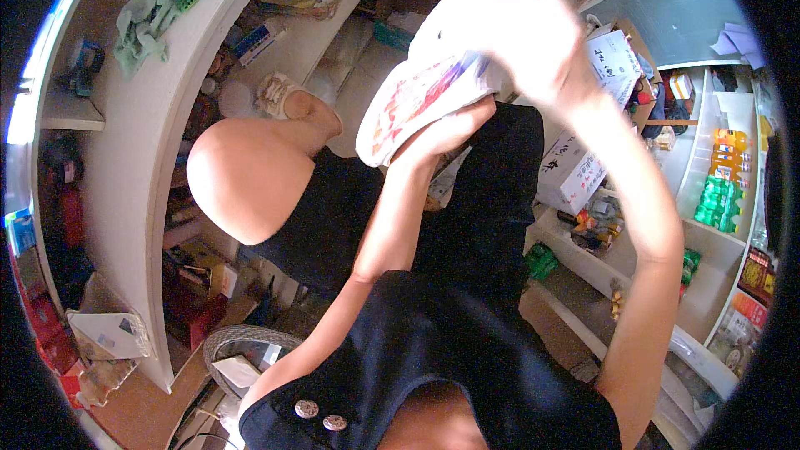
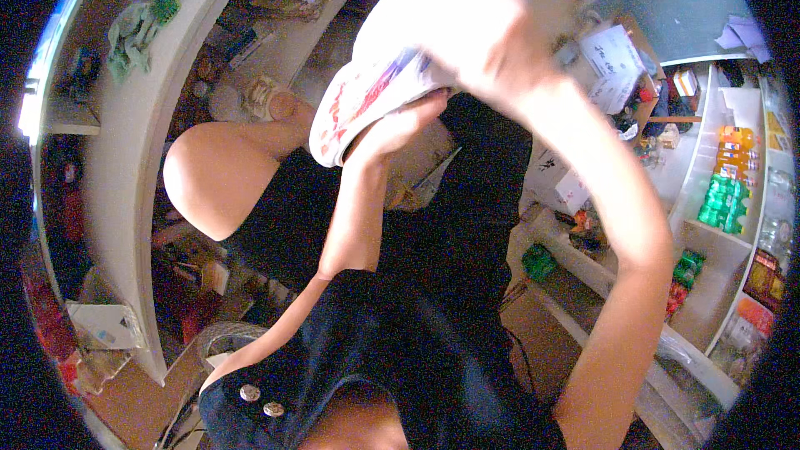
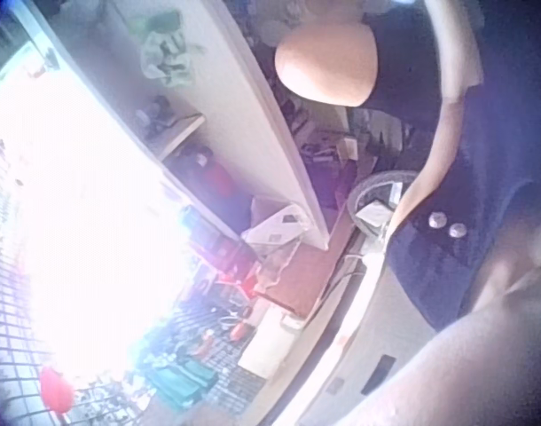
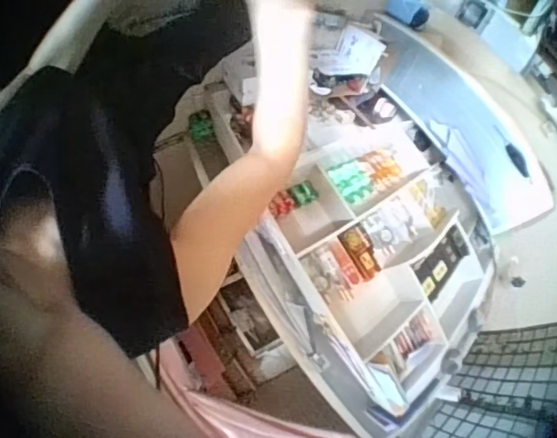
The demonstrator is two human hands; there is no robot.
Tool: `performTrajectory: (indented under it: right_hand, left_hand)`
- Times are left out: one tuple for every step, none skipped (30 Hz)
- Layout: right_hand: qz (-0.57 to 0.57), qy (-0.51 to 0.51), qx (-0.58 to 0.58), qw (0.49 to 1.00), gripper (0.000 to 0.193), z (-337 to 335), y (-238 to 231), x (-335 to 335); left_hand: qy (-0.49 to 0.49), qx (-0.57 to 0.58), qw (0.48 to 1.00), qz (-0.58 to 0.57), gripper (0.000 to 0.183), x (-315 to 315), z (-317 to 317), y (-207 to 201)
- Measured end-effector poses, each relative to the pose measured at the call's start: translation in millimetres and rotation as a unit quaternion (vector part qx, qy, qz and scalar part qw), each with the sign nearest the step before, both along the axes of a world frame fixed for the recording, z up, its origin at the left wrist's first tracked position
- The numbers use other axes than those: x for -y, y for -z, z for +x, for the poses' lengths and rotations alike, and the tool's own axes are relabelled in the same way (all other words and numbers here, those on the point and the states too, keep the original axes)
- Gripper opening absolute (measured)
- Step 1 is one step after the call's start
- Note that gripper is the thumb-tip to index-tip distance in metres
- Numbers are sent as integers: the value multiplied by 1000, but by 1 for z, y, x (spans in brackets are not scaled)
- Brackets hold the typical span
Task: The person sits and cleans a white slip-on shoe with red and blue accents using a light green cloth. They wipe the exterior, sole, and interior surfaces repeatedly, rotating the shoe to access different areas.
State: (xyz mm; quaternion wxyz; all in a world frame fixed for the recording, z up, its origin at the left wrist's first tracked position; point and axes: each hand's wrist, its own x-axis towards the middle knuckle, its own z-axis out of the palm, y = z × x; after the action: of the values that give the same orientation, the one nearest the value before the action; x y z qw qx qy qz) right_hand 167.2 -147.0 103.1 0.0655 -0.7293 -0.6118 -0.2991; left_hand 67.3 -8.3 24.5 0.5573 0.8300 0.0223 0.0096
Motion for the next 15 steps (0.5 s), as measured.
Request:
performTrajectory:
  right_hand:
    - [31,59,15,998,20,23,-5,7]
    - [8,121,-24,992,15,29,-2,11]
    - [-1,77,-42,996,13,11,-2,7]
    - [-3,26,-50,998,12,-14,1,-2]
    - [19,-10,-67,998,10,-23,9,-7]
    - [41,-60,-87,994,9,-31,14,-20]
    - [19,24,-45,999,10,-11,2,-13]
    - [-4,107,-3,994,10,9,-5,-3]
    - [52,117,-74,989,10,27,-6,8]
    - [17,62,-56,996,11,16,4,6]
    - [-19,7,-36,999,12,-9,21,4]
    - [-18,-26,-46,998,13,-10,20,-12]
    - [-27,-38,-55,997,15,-17,22,-16]
    - [-4,-12,-100,995,18,-9,12,-21]
    - [-22,84,-105,991,18,5,4,-13]
  left_hand:
    - [-16,89,995,-30,44,4,-1,13]
    - [-16,61,998,-22,44,5,-5,22]
    - [-7,36,999,-11,44,7,-6,24]
    - [-2,20,1000,6,43,9,1,25]
    - [-20,52,998,14,45,11,-2,32]
    - [-50,80,995,26,47,7,-5,35]
    - [-55,116,991,25,49,14,-1,29]
    - [-1,53,997,55,51,8,-2,24]
    - [70,11,995,67,50,6,-1,15]
    - [21,79,992,96,49,6,-2,18]
    - [-27,148,981,124,49,8,-5,26]
    - [-6,104,981,-164,49,10,-5,38]
    - [-1,56,890,-453,49,18,-4,39]
    - [16,41,963,-266,51,15,-3,42]
    - [40,25,997,-68,53,9,-6,26]
